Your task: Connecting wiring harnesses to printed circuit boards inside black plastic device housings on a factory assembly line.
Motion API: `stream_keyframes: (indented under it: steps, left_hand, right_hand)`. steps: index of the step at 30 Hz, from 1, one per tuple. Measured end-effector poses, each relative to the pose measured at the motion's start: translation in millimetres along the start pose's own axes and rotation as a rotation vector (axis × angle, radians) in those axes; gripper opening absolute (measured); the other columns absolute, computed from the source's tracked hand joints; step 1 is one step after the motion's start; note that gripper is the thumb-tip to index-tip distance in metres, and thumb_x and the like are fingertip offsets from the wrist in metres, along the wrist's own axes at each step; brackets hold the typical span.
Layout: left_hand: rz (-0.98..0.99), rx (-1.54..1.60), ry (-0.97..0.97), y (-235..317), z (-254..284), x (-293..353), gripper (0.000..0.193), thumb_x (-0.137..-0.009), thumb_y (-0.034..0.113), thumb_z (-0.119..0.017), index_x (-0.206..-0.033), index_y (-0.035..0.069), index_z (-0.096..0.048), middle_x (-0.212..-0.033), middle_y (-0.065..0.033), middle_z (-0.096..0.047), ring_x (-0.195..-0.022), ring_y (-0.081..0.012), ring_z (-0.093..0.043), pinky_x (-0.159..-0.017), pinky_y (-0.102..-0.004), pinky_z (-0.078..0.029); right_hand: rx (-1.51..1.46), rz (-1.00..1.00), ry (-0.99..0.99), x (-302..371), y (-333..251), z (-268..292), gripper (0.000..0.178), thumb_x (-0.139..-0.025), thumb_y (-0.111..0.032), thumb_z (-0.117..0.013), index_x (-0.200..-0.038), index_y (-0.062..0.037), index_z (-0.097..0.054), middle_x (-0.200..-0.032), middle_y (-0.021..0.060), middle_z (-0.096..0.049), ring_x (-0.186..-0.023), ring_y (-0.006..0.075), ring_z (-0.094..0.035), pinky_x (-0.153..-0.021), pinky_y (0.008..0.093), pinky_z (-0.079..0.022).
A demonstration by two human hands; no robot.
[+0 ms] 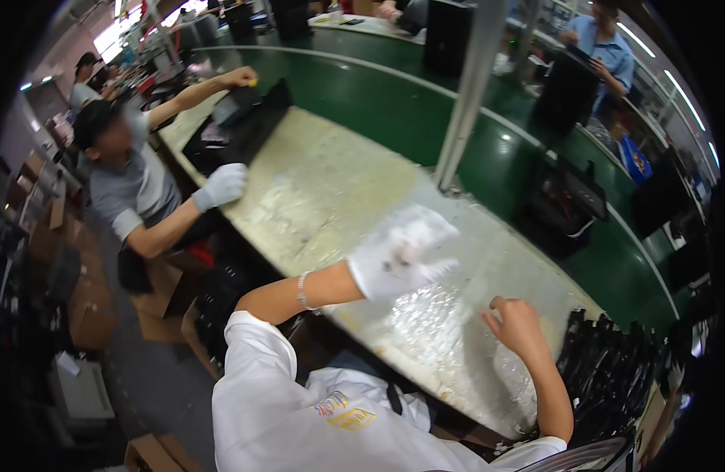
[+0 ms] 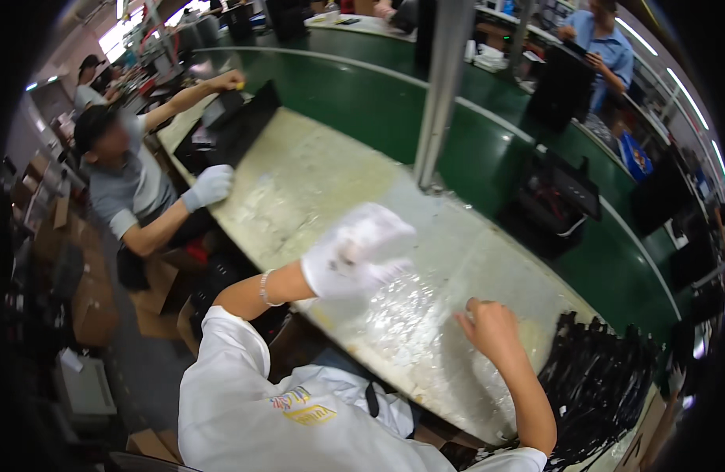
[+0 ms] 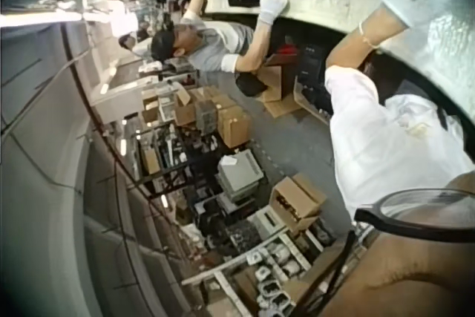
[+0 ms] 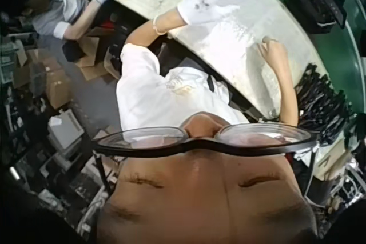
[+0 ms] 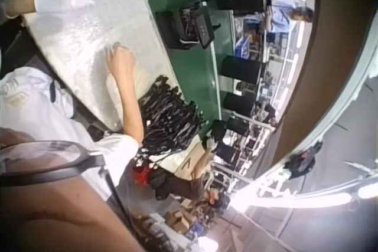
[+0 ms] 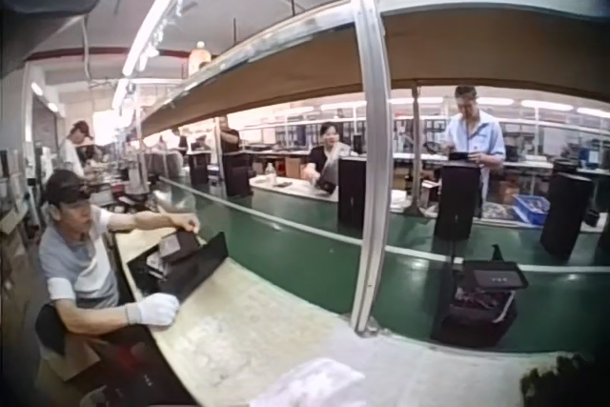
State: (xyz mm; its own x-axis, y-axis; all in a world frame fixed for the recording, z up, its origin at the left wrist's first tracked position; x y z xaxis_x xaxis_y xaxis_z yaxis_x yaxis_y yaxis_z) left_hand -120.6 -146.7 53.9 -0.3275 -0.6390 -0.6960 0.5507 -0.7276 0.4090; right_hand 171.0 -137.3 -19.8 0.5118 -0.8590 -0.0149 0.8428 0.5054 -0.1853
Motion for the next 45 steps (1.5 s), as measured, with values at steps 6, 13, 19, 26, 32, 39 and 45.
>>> stream_keyframes:
  steps: [6, 13, 19, 26, 32, 39, 45]
  left_hand:
    - [0.454, -0.866, 0.238, -99, 170, 61, 0.038, -0.083, 0.032, -0.070, -0.105, 0.001, -0.067, -0.105, -0.0180, -0.067, -0.100, -0.0354, -0.062, -0.091, -0.0415, -0.047]
    - [0.852, -0.850, 0.214, -212, 256, 111, 0.054, -0.087, 0.048, -0.061, -0.112, 0.001, -0.066, -0.114, -0.0241, -0.064, -0.108, -0.0386, -0.060, -0.096, -0.0429, -0.046]
    - [0.838, -0.657, 0.088, -227, 277, 109, 0.064, -0.087, 0.054, -0.059, -0.113, -0.004, -0.066, -0.116, -0.0244, -0.065, -0.111, -0.0376, -0.060, -0.097, -0.0407, -0.046]
    - [0.731, -0.882, -0.248, -296, 300, 145, 0.079, -0.087, 0.064, -0.052, -0.125, -0.005, -0.059, -0.138, -0.0283, -0.049, -0.136, -0.0384, -0.038, -0.114, -0.0425, -0.027]
    - [0.641, -0.088, -0.070, -164, 121, 102, 0.064, -0.081, 0.032, -0.073, -0.127, -0.008, -0.054, -0.144, -0.0204, -0.043, -0.139, -0.0319, -0.034, -0.111, -0.0368, -0.033]
    - [0.262, 0.168, -0.166, -25, -3, 70, 0.046, -0.068, 0.026, -0.082, -0.096, 0.004, -0.052, -0.135, -0.0176, -0.049, -0.137, -0.0409, -0.033, -0.112, -0.0518, -0.027]
    - [0.294, 0.280, -0.222, -54, -94, -14, 0.057, -0.075, 0.036, -0.078, -0.110, -0.003, -0.057, -0.136, -0.0169, -0.049, -0.136, -0.0343, -0.035, -0.113, -0.0403, -0.030]
  right_hand:
    - [-0.182, 0.280, -0.132, -37, -121, -20, 0.035, -0.085, -0.034, -0.069, -0.096, -0.0012, -0.066, -0.084, 0.0203, -0.065, -0.080, 0.0392, -0.064, -0.068, 0.0457, -0.051]
    - [-0.504, 0.552, 0.272, -224, -256, -142, 0.086, -0.083, -0.041, -0.070, -0.135, 0.0163, -0.034, -0.129, 0.0369, -0.049, -0.122, 0.0484, -0.048, -0.106, 0.0453, -0.039]
    - [-0.730, 0.276, 0.373, -300, -299, -168, 0.076, -0.079, -0.017, -0.067, -0.137, 0.0157, -0.031, -0.124, 0.0344, -0.051, -0.116, 0.0457, -0.051, -0.102, 0.0455, -0.042]
    - [-0.886, 0.354, 0.304, -226, -283, -144, 0.062, -0.077, -0.005, -0.060, -0.134, 0.0072, -0.040, -0.114, 0.0313, -0.055, -0.109, 0.0467, -0.052, -0.096, 0.0475, -0.043]
    - [-0.811, 0.196, 0.311, -23, -185, -124, 0.075, -0.078, 0.002, -0.057, -0.146, 0.0044, -0.026, -0.137, 0.0282, -0.042, -0.127, 0.0444, -0.041, -0.109, 0.0442, -0.033]
    - [-0.872, -0.155, 0.300, 157, -130, -96, 0.070, -0.079, 0.000, -0.054, -0.142, 0.0111, -0.027, -0.132, 0.0289, -0.043, -0.126, 0.0410, -0.044, -0.107, 0.0403, -0.033]
    - [-0.856, -0.475, 0.337, 144, -69, -107, 0.051, -0.084, -0.007, -0.055, -0.130, 0.0103, -0.041, -0.107, 0.0294, -0.055, -0.097, 0.0432, -0.057, -0.090, 0.0411, -0.046]
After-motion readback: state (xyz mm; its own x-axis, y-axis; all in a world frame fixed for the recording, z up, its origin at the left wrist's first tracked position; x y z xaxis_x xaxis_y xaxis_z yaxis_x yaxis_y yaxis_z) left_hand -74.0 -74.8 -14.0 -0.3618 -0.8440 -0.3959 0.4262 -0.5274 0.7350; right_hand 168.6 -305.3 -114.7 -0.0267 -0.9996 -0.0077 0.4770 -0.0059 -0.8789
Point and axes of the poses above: each hand's wrist, its own x-axis away from the middle knuckle, its own z-axis out of the back of the hand, y = z × x, the point moved 1 cm from there along -x, towards the middle knuckle
